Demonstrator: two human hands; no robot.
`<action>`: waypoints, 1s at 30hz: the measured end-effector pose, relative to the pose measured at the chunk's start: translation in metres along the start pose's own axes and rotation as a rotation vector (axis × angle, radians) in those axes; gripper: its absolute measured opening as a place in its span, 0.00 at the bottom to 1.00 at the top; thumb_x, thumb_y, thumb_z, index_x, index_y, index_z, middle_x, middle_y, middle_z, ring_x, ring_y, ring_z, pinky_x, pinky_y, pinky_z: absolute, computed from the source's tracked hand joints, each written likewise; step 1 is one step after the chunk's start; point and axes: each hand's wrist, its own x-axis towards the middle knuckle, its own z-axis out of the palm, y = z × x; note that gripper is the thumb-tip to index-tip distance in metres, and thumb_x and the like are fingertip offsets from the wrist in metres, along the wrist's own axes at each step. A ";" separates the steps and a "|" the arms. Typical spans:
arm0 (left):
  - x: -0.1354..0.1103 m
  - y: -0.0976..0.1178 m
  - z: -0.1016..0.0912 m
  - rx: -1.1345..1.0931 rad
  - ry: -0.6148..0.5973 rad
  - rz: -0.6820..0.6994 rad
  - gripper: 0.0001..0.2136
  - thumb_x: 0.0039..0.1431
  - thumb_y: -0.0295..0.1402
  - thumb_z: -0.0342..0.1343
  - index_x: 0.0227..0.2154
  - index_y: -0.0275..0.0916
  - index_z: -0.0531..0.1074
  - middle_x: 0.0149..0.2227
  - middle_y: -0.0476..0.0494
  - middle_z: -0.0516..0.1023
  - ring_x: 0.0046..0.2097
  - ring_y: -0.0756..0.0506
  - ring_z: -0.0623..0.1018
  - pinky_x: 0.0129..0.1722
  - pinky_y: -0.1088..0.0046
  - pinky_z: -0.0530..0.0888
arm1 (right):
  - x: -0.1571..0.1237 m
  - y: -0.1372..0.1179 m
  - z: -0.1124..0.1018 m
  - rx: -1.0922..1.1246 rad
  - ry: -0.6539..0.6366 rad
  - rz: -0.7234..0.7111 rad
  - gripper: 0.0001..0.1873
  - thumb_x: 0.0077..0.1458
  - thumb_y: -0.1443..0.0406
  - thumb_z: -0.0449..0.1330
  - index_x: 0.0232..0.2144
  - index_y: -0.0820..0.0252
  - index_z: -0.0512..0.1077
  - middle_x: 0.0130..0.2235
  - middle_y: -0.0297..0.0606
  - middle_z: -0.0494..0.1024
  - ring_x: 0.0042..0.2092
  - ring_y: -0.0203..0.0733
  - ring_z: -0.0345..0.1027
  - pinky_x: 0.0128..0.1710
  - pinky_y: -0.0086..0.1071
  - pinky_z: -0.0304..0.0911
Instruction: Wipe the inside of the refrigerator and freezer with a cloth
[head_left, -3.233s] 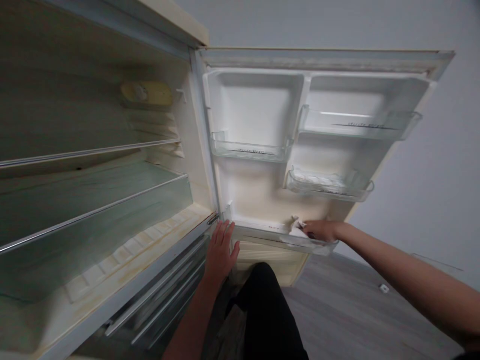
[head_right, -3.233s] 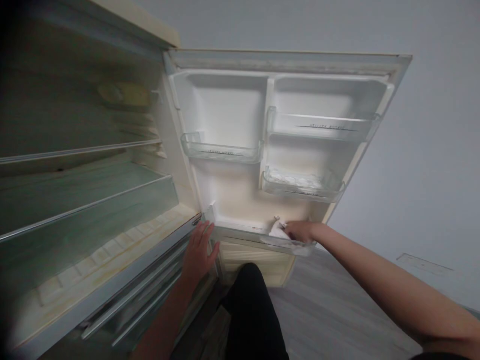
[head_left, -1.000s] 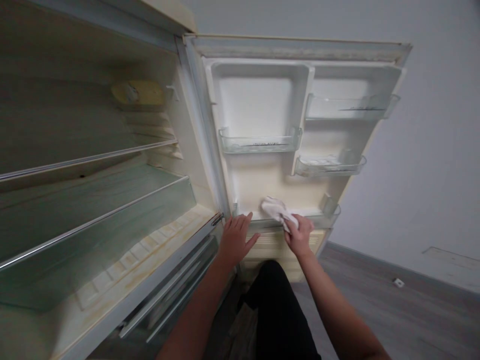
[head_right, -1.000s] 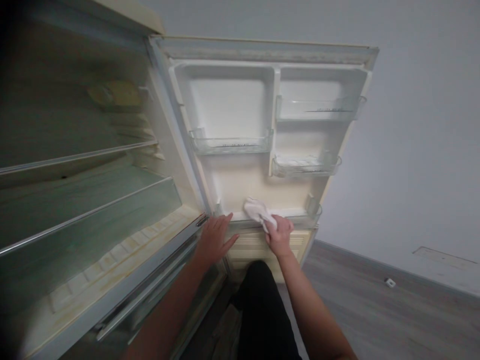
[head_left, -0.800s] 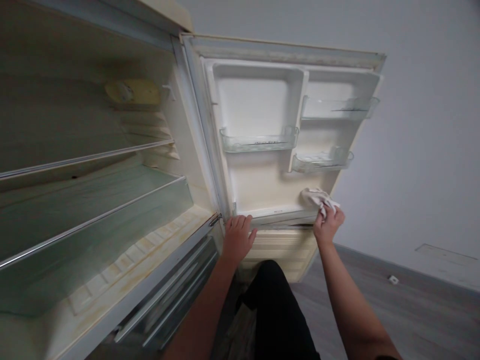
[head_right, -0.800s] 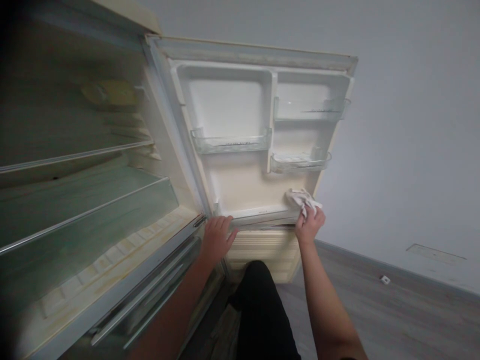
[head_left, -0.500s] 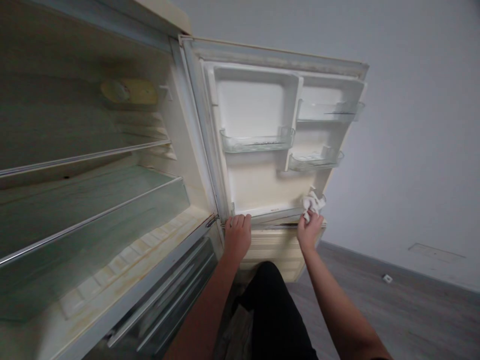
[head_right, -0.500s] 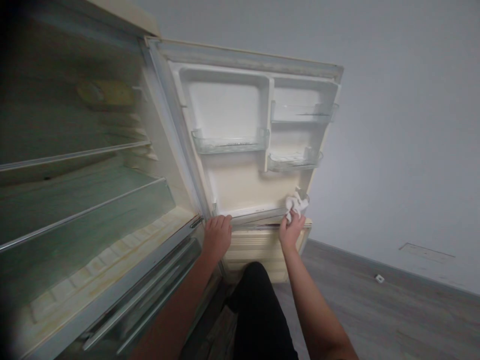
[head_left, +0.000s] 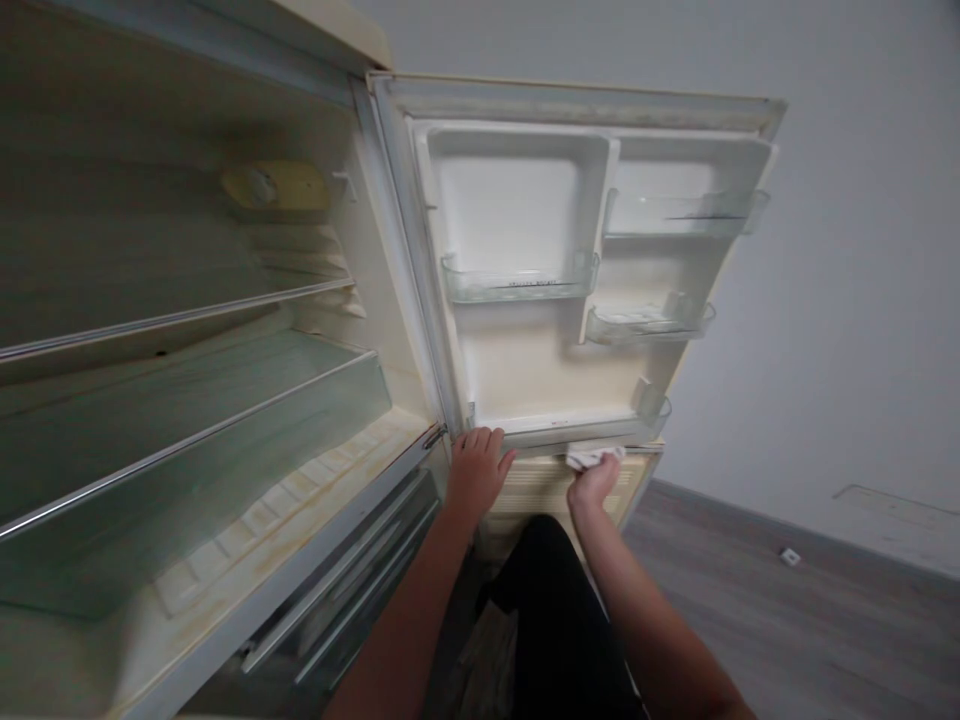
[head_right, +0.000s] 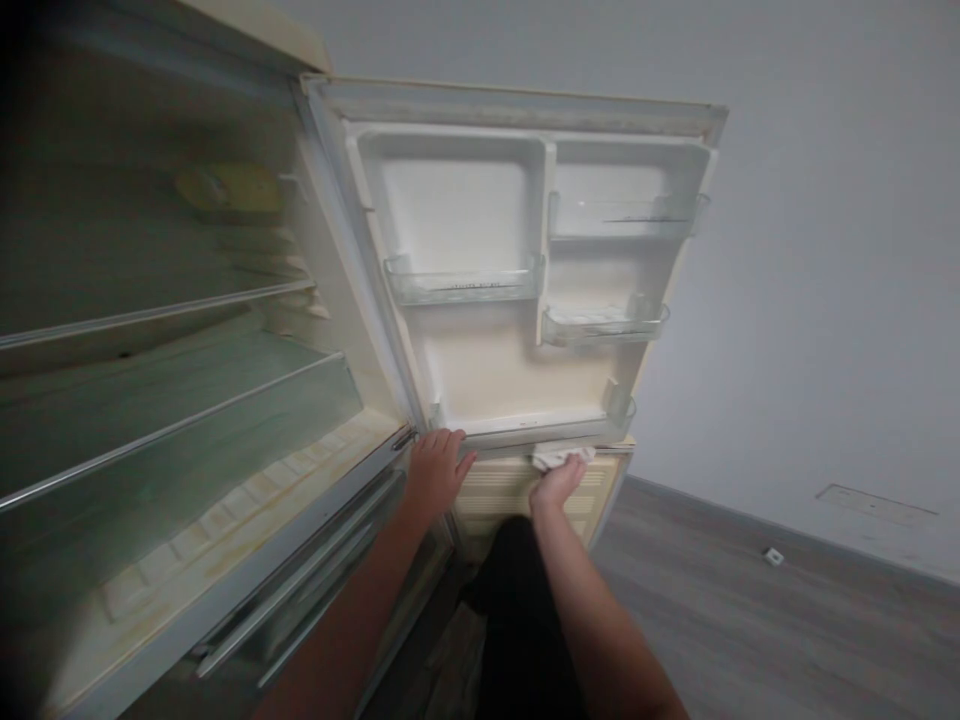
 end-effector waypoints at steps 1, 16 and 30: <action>-0.001 -0.002 0.000 -0.001 -0.004 0.003 0.13 0.67 0.41 0.52 0.49 0.39 0.68 0.43 0.39 0.75 0.48 0.36 0.72 0.49 0.56 0.67 | 0.022 -0.013 -0.014 0.009 0.062 -0.003 0.17 0.58 0.53 0.41 0.39 0.52 0.64 0.34 0.33 0.71 0.33 0.39 0.70 0.29 0.33 0.71; -0.017 -0.024 -0.007 -0.112 0.034 0.011 0.07 0.68 0.38 0.49 0.41 0.41 0.68 0.42 0.39 0.74 0.49 0.37 0.72 0.51 0.57 0.70 | -0.043 0.001 0.025 0.421 -0.261 0.507 0.15 0.54 0.56 0.53 0.38 0.54 0.74 0.33 0.38 0.80 0.35 0.43 0.75 0.33 0.38 0.74; -0.041 -0.059 -0.012 -0.387 0.124 0.064 0.22 0.53 0.51 0.63 0.42 0.41 0.66 0.44 0.37 0.74 0.63 0.34 0.67 0.61 0.52 0.66 | -0.122 0.022 0.075 0.594 -0.725 0.779 0.18 0.62 0.55 0.52 0.45 0.57 0.75 0.46 0.40 0.81 0.52 0.42 0.74 0.62 0.43 0.63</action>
